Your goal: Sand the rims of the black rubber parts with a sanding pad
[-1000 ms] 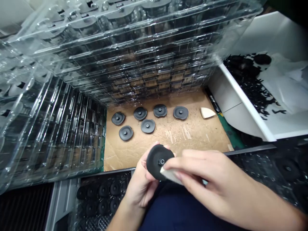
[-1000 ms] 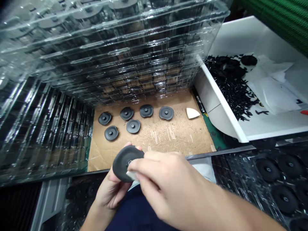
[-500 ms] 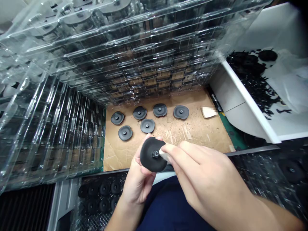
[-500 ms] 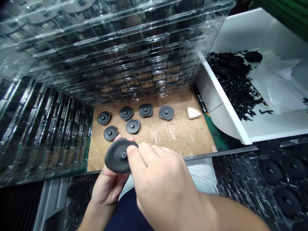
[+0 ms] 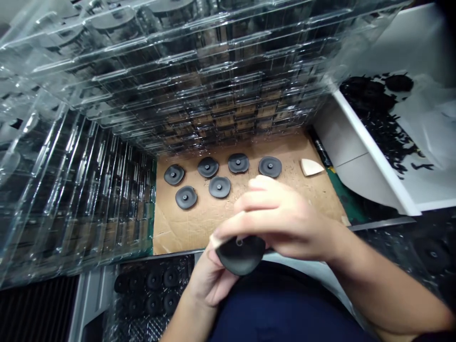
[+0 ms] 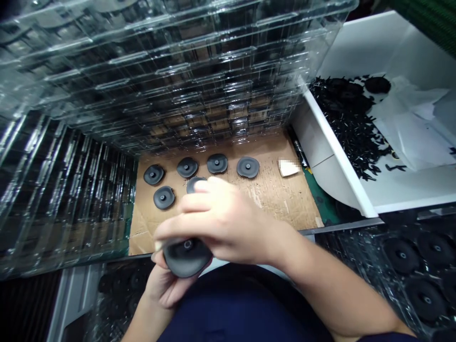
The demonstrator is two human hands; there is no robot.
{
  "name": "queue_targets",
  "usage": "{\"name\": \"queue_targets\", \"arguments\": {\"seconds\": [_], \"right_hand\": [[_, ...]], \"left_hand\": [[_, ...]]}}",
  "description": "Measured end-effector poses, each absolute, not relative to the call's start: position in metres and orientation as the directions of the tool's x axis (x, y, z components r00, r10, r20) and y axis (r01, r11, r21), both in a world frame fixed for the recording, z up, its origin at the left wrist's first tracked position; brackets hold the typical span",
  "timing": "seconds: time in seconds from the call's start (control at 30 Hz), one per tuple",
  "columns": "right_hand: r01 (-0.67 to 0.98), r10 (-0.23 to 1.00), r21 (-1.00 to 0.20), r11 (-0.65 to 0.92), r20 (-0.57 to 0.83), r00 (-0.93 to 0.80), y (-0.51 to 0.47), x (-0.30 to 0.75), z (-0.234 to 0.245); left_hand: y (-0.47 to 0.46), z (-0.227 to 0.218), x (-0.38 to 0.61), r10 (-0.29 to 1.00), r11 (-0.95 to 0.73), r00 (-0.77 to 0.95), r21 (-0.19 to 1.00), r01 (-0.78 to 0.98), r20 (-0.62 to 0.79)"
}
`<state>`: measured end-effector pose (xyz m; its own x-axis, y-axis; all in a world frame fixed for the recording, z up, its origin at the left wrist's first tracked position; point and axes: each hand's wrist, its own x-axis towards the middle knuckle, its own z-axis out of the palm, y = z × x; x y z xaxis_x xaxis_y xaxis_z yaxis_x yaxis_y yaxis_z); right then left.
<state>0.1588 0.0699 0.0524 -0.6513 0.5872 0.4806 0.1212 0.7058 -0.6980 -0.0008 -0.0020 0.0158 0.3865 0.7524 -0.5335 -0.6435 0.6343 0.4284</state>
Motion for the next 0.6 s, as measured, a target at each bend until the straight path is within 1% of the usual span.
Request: {"name": "queue_targets", "arguments": {"seconds": [0.07, 0.1, 0.13, 0.2, 0.23, 0.3, 0.4, 0.47, 0.53, 0.57, 0.6], "right_hand": [[0.225, 0.791, -0.809, 0.544, 0.404, -0.459, 0.063, 0.165, 0.042], [0.258, 0.875, -0.865, 0.429, 0.328, -0.356, 0.057, 0.168, 0.034], [0.299, 0.93, -0.899, 0.32, 0.238, -0.279, 0.049, 0.171, 0.024], [0.417, 0.97, -0.892, 0.174, 0.082, -0.228, 0.034, 0.176, 0.0], [0.472, 0.968, -0.869, 0.149, 0.03, -0.248, 0.028, 0.178, -0.013], [0.54, 0.951, -0.827, 0.156, -0.021, -0.308, 0.018, 0.179, -0.037], [0.572, 0.953, -0.805, 0.156, -0.029, -0.302, 0.016, 0.182, -0.047], [0.588, 0.975, -0.799, 0.128, -0.008, -0.223, 0.021, 0.183, -0.03], [0.585, 0.985, -0.795, 0.161, 0.091, -0.148, 0.027, 0.181, 0.002], [0.572, 0.97, -0.783, 0.243, 0.191, -0.15, 0.029, 0.178, 0.019], [0.548, 0.928, -0.749, 0.371, 0.307, -0.209, 0.03, 0.174, 0.035]], "left_hand": [[-0.001, 0.015, -0.004, 0.775, 0.62, 0.476, 0.361, -0.696, -0.415], [-0.001, 0.015, -0.005, 0.782, 0.615, 0.499, 0.333, -0.714, -0.374], [-0.001, 0.015, -0.008, 0.784, 0.613, 0.508, 0.316, -0.724, -0.356], [0.001, 0.016, -0.011, 0.782, 0.615, 0.516, 0.301, -0.729, -0.35], [0.002, 0.016, -0.013, 0.777, 0.621, 0.516, 0.302, -0.723, -0.361], [0.004, 0.019, -0.014, 0.759, 0.637, 0.509, 0.306, -0.707, -0.406], [0.006, 0.022, -0.013, 0.74, 0.653, 0.492, 0.314, -0.69, -0.459], [0.006, 0.024, -0.01, 0.742, 0.652, 0.491, 0.322, -0.686, -0.458], [0.005, 0.024, -0.006, 0.742, 0.655, 0.495, 0.332, -0.679, -0.451], [0.003, 0.022, -0.004, 0.744, 0.653, 0.481, 0.353, -0.67, -0.464], [0.002, 0.021, -0.002, 0.748, 0.647, 0.449, 0.386, -0.657, -0.489]]}}
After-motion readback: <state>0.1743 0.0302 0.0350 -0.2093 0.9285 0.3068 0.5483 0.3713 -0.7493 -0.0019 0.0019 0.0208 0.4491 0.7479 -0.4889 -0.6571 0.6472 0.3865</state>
